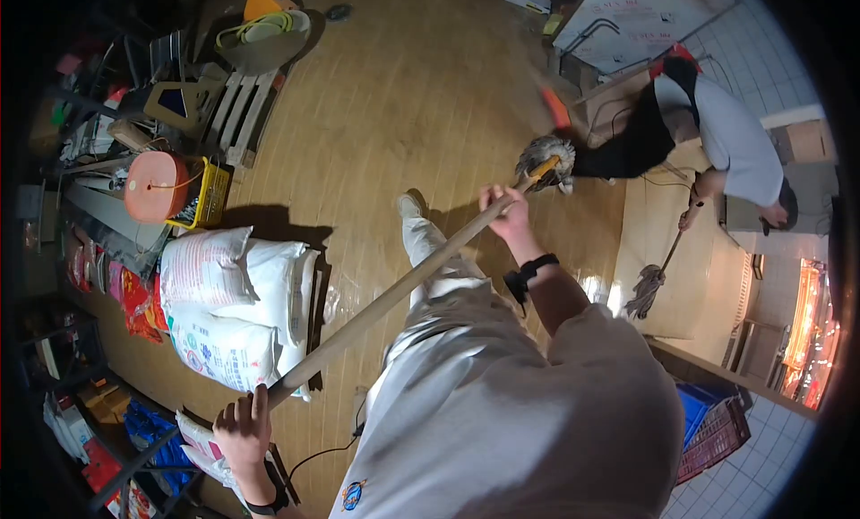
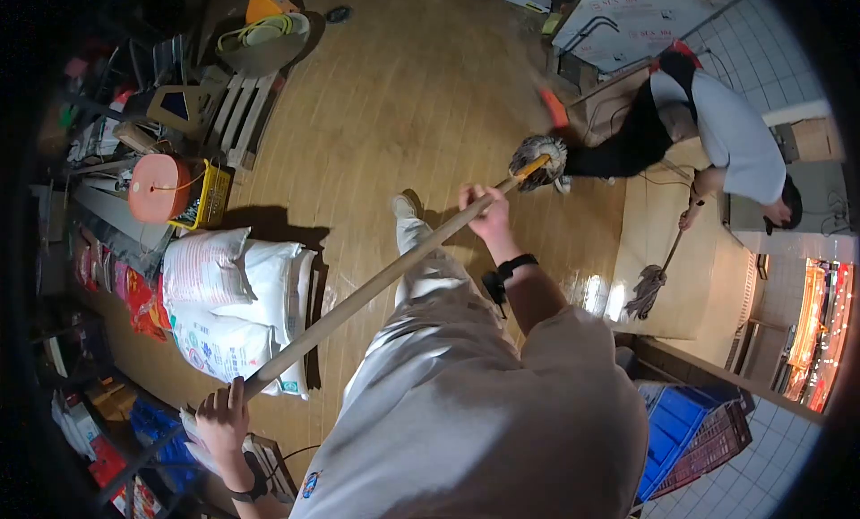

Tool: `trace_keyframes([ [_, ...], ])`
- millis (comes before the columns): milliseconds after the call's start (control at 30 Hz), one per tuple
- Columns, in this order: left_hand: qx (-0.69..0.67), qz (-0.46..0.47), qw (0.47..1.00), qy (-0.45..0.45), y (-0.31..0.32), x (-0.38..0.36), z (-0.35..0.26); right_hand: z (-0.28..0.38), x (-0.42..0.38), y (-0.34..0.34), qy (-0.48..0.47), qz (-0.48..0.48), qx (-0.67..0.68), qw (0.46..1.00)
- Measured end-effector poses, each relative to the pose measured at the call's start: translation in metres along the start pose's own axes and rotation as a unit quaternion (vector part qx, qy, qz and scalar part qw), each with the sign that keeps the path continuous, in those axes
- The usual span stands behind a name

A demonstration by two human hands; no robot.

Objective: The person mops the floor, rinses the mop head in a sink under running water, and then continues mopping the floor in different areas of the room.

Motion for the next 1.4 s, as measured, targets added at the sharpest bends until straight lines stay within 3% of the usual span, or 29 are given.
trace_keyframes([
  [67, 0.015, 0.005, 1.000, 0.006, 0.020, 0.044, 0.012, 0.050, 0.116, -0.006, -0.062, -0.015, 0.056, 0.996],
  [167, 0.030, 0.030, 0.999, -0.010, 0.048, 0.131, 0.033, 0.056, 0.174, 0.039, -0.110, -0.110, -0.016, 0.988],
  [200, 0.019, 0.041, 0.998, -0.047, 0.055, 0.154, 0.045, 0.052, 0.180, 0.056, -0.112, -0.174, -0.038, 0.978],
  [267, -0.004, 0.081, 0.993, -0.085, 0.063, 0.196, 0.070, 0.057, 0.237, 0.049, -0.014, -0.131, 0.028, 0.991],
  [300, 0.000, 0.081, 0.993, -0.086, 0.064, 0.217, 0.080, 0.058, 0.252, 0.054, -0.038, -0.154, -0.002, 0.987],
  [367, -0.040, 0.097, 0.977, -0.183, 0.067, 0.257, 0.105, 0.058, 0.259, 0.090, -0.061, -0.167, -0.028, 0.984],
  [433, -0.062, 0.114, 0.969, -0.210, 0.069, 0.295, 0.128, 0.057, 0.247, 0.131, 0.003, -0.162, -0.006, 0.987],
  [533, -0.110, 0.124, 0.955, -0.246, 0.075, 0.345, 0.159, 0.068, 0.264, 0.173, 0.023, -0.167, 0.026, 0.985],
  [600, -0.196, 0.183, 0.922, -0.278, 0.073, 0.389, 0.182, 0.080, 0.274, 0.202, 0.033, -0.161, 0.038, 0.986],
  [667, -0.228, 0.168, 0.914, -0.289, 0.088, 0.429, 0.206, 0.091, 0.279, 0.240, 0.040, -0.156, 0.053, 0.986],
  [733, -0.249, 0.120, 0.894, -0.351, 0.105, 0.479, 0.232, 0.103, 0.287, 0.282, -0.013, -0.191, 0.042, 0.981],
  [900, -0.237, -0.028, 0.934, -0.264, 0.170, 0.606, 0.312, 0.148, 0.356, 0.376, -0.033, -0.185, 0.058, 0.980],
  [1000, -0.124, -0.051, 0.965, -0.228, 0.198, 0.700, 0.373, 0.177, 0.386, 0.441, 0.000, -0.089, 0.175, 0.981],
  [1067, -0.181, -0.027, 0.952, -0.245, 0.220, 0.760, 0.415, 0.196, 0.389, 0.490, -0.018, -0.111, 0.185, 0.976],
  [1133, -0.182, -0.078, 0.961, -0.194, 0.239, 0.817, 0.445, 0.207, 0.377, 0.542, -0.129, -0.095, 0.135, 0.978],
  [1200, -0.188, -0.050, 0.961, -0.198, 0.256, 0.868, 0.471, 0.213, 0.372, 0.595, -0.065, -0.084, 0.241, 0.965],
  [1400, -0.185, -0.046, 0.965, -0.182, 0.344, 0.995, 0.530, 0.251, 0.445, 0.691, -0.050, -0.150, 0.224, 0.962],
])
Point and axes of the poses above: each hand's wrist, its own x-axis towards the middle knuckle, its own y-axis out of the palm, z = x × y, the point moved 2 cm from there along x, towards the middle knuckle, and after that the axes turned 11 degrees about -z, right-handed, at the moved point
